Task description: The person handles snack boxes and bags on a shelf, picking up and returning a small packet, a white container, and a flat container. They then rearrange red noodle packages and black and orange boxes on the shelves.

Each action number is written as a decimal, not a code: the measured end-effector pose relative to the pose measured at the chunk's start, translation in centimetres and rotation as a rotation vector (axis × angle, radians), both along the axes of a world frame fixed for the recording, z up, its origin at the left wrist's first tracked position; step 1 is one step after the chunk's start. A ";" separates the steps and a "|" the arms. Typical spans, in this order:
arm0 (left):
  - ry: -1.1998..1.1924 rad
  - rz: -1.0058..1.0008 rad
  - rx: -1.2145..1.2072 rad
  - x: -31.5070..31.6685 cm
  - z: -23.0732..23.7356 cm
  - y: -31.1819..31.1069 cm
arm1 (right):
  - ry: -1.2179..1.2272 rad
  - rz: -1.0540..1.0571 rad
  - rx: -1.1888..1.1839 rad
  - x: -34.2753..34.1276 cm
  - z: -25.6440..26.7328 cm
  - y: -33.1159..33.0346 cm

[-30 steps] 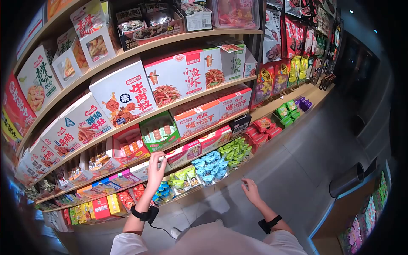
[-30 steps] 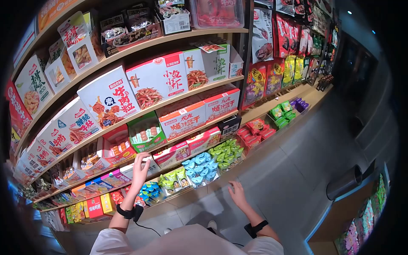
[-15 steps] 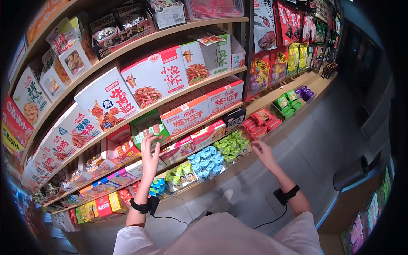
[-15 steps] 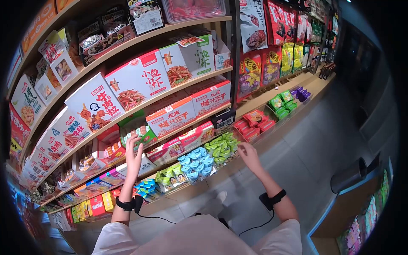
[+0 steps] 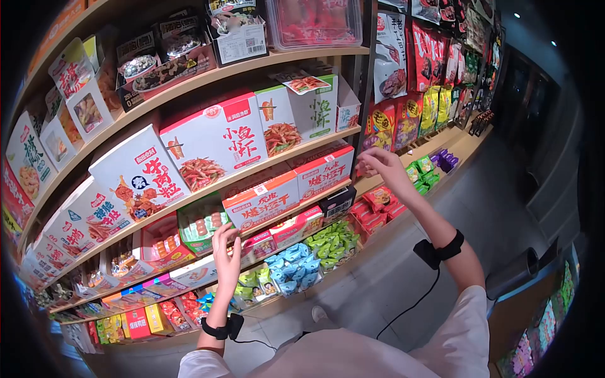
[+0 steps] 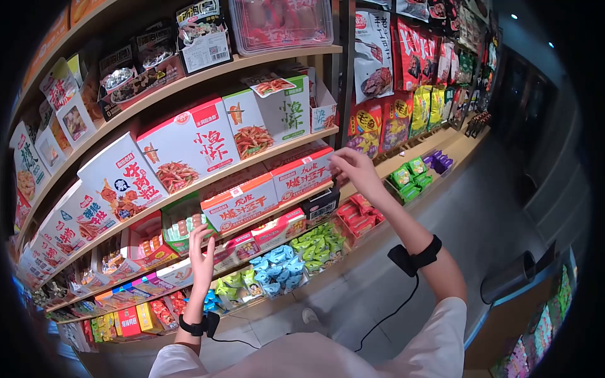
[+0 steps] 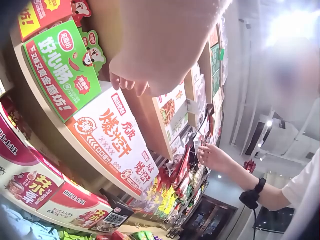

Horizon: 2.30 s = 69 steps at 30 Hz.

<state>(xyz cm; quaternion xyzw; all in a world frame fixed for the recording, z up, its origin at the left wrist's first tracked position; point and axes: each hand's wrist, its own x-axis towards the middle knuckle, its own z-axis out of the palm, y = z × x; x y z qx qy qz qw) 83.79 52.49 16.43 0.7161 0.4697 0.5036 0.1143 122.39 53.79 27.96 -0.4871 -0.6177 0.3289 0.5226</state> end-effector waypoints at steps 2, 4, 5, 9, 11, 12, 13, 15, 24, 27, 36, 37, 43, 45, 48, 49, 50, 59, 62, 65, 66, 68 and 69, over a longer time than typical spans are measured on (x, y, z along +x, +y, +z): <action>-0.009 0.006 -0.030 -0.3 -0.2 0.2 | 0.080 0.033 -0.019 -2.1 2.1 1.6; -0.045 0.038 -0.062 -0.8 -0.2 0.5 | 0.203 0.169 -0.018 -3.9 3.3 3.6; -0.068 0.051 -0.051 -0.9 0.1 0.6 | 0.263 0.243 -0.019 -4.7 3.9 4.6; -0.023 0.142 0.002 -1.1 1.5 0.6 | 0.441 0.333 -0.101 -7.2 7.2 7.5; -0.027 0.173 0.003 -0.9 2.1 0.6 | 0.525 0.347 -0.163 -7.6 8.6 9.0; -0.027 0.187 -0.004 -0.8 2.4 0.5 | 0.553 0.383 -0.178 -7.6 8.9 10.0; -0.027 0.201 -0.011 -0.6 2.6 0.5 | 0.563 0.390 -0.195 -7.6 9.4 10.4; -0.042 0.215 -0.007 -0.3 2.8 0.8 | 0.566 0.386 -0.171 -7.5 9.9 11.1; -0.124 0.203 0.031 3.1 3.1 3.1 | 0.494 0.435 -0.155 -5.7 10.3 9.9; -0.185 0.214 0.038 3.8 4.1 3.5 | 0.459 0.507 -0.204 -4.6 10.2 9.5; -0.676 -0.314 -0.192 5.6 10.3 3.6 | 0.362 0.610 -0.388 -3.0 9.6 9.6; -0.714 -0.407 -0.205 6.2 11.9 3.8 | 0.382 0.643 -0.383 -3.1 9.9 9.6; -0.626 -0.558 -0.007 10.8 18.0 6.5 | 0.449 0.727 -0.410 -2.3 10.0 9.5; -0.630 -0.542 -0.101 11.6 18.5 6.8 | 0.431 0.739 -0.418 -1.3 10.2 9.9; -0.647 -0.401 -0.117 13.8 19.3 6.8 | 0.401 0.644 -0.400 0.2 11.1 10.6; -0.651 -0.335 -0.108 14.5 19.4 6.7 | 0.432 0.631 -0.362 0.8 11.0 11.1; -0.638 -0.298 -0.060 15.0 19.4 6.8 | 0.413 0.623 -0.326 1.5 11.2 11.2; -0.306 -0.081 0.244 17.0 22.7 10.2 | 0.380 0.706 -0.284 2.7 11.7 12.0; -0.097 0.120 0.344 17.3 22.7 12.0 | 0.422 0.733 -0.240 2.7 11.7 13.6; 0.026 0.232 0.375 17.5 22.2 12.2 | 0.478 0.699 -0.182 3.0 12.3 14.6; 0.054 0.252 0.401 17.6 22.1 12.0 | 0.505 0.661 -0.163 3.0 12.7 14.4; 0.107 0.292 0.456 17.7 22.1 11.8 | 0.518 0.642 -0.127 3.1 12.9 14.5; 0.139 0.317 0.474 17.8 22.2 11.6 | 0.510 0.626 -0.091 2.9 12.8 14.5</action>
